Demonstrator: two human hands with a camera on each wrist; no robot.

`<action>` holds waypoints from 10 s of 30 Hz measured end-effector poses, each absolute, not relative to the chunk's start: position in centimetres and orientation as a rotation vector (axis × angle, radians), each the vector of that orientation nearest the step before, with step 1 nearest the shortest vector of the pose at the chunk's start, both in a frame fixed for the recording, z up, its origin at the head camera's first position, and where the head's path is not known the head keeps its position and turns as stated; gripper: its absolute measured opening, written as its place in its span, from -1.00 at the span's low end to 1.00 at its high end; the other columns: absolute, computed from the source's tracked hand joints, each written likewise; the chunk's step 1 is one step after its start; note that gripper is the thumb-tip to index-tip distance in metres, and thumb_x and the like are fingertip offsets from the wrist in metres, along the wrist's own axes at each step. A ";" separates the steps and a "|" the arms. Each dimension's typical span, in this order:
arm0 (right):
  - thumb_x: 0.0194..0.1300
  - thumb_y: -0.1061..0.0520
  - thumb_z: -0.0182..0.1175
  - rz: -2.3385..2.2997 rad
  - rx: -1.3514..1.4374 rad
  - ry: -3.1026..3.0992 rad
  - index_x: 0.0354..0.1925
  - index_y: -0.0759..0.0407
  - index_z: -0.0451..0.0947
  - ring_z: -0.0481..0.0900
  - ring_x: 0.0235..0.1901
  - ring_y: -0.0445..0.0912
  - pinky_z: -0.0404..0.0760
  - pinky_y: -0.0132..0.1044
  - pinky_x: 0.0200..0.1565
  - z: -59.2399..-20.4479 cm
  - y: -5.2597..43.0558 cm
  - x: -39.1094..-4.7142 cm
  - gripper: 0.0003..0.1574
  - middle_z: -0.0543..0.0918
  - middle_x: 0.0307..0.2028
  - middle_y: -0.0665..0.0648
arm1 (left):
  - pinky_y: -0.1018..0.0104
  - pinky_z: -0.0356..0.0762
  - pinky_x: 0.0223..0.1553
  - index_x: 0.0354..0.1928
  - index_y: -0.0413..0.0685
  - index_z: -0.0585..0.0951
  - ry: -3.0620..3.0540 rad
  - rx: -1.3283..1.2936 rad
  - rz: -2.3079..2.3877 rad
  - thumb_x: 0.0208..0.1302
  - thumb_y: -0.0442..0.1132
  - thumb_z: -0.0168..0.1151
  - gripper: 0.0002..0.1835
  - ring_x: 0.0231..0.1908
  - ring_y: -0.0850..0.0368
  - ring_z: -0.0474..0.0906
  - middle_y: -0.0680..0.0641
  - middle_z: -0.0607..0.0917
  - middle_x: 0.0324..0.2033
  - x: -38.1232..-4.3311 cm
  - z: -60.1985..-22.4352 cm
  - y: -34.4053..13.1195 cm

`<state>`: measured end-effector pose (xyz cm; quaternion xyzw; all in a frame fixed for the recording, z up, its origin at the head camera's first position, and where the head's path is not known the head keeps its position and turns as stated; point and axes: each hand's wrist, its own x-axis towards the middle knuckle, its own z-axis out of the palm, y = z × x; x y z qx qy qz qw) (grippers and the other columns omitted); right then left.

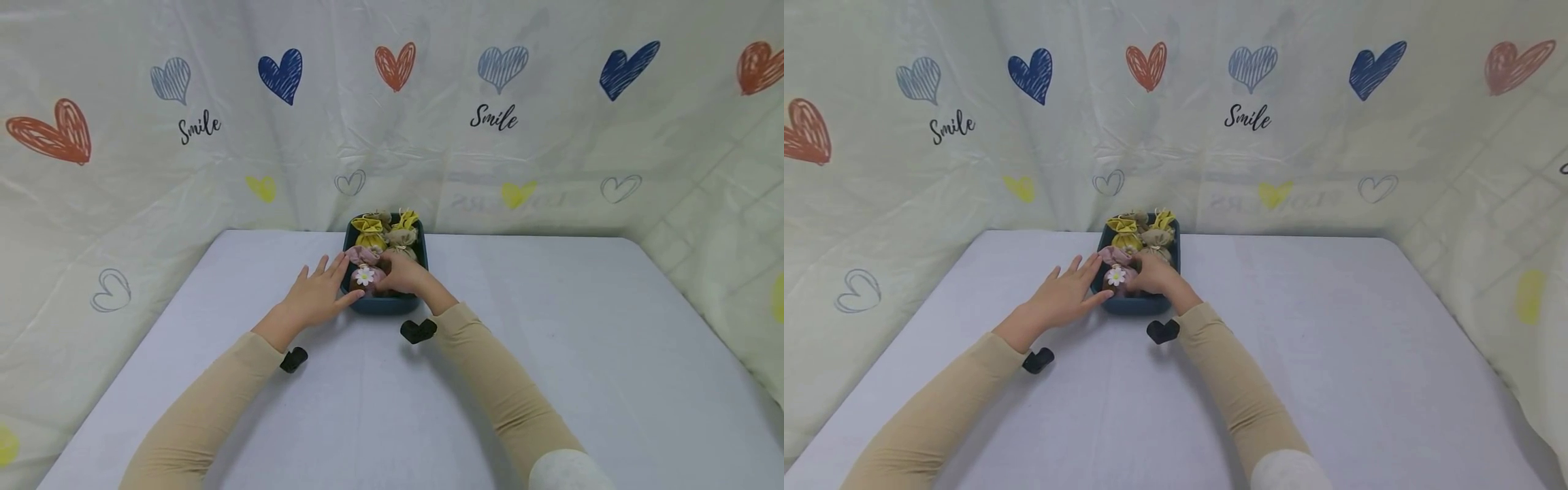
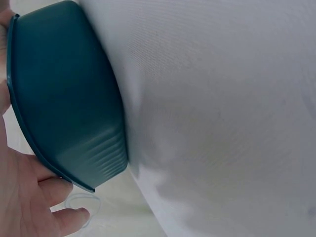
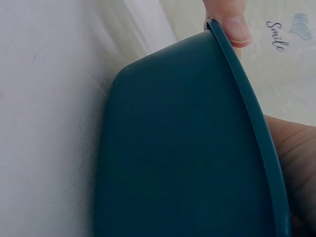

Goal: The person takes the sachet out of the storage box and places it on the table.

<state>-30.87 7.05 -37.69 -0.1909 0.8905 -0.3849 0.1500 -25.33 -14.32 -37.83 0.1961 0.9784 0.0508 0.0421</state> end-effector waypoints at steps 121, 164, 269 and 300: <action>0.42 0.09 0.33 -1.514 -0.226 2.616 0.60 0.23 0.09 0.49 0.10 -0.24 0.58 -0.49 -0.08 -33.8 28.8 -24.7 -0.03 0.41 0.35 0.39 | -0.36 -0.21 0.46 0.65 -0.14 -0.13 3.019 0.465 0.209 0.44 0.50 -0.17 0.08 0.57 -0.29 -0.26 -0.17 -0.03 0.62 -25.4 -38.1 -13.8; 0.44 0.09 0.32 -1.413 -0.189 2.660 0.58 0.33 0.09 0.48 -0.08 -0.52 0.57 -0.51 -0.10 -36.9 36.4 -26.8 -0.05 0.39 0.30 0.43 | -0.36 -0.21 0.46 0.65 -0.14 -0.12 3.006 0.455 0.216 0.42 0.51 -0.14 0.09 0.57 -0.28 -0.27 -0.17 -0.05 0.62 -25.8 -38.3 -13.8; 0.55 0.22 0.14 -1.233 -0.344 2.773 0.44 0.53 0.22 0.49 -0.11 -0.61 0.54 -0.59 -0.10 -35.0 40.3 -27.4 -0.33 0.59 0.17 -0.04 | -0.37 -0.22 0.45 0.65 -0.14 -0.10 3.006 0.464 0.196 0.42 0.51 -0.16 0.09 0.57 -0.29 -0.26 -0.17 -0.03 0.62 -25.8 -38.3 -13.7; 0.53 0.13 0.21 -1.317 -0.628 2.762 0.29 0.39 0.51 0.58 0.05 -0.37 0.46 -0.60 0.03 -32.9 33.4 -27.0 -0.49 0.62 0.19 0.18 | -0.37 -0.22 0.45 0.65 -0.14 -0.09 3.011 0.459 0.188 0.43 0.50 -0.13 0.08 0.57 -0.29 -0.26 -0.17 -0.03 0.62 -25.7 -38.1 -13.8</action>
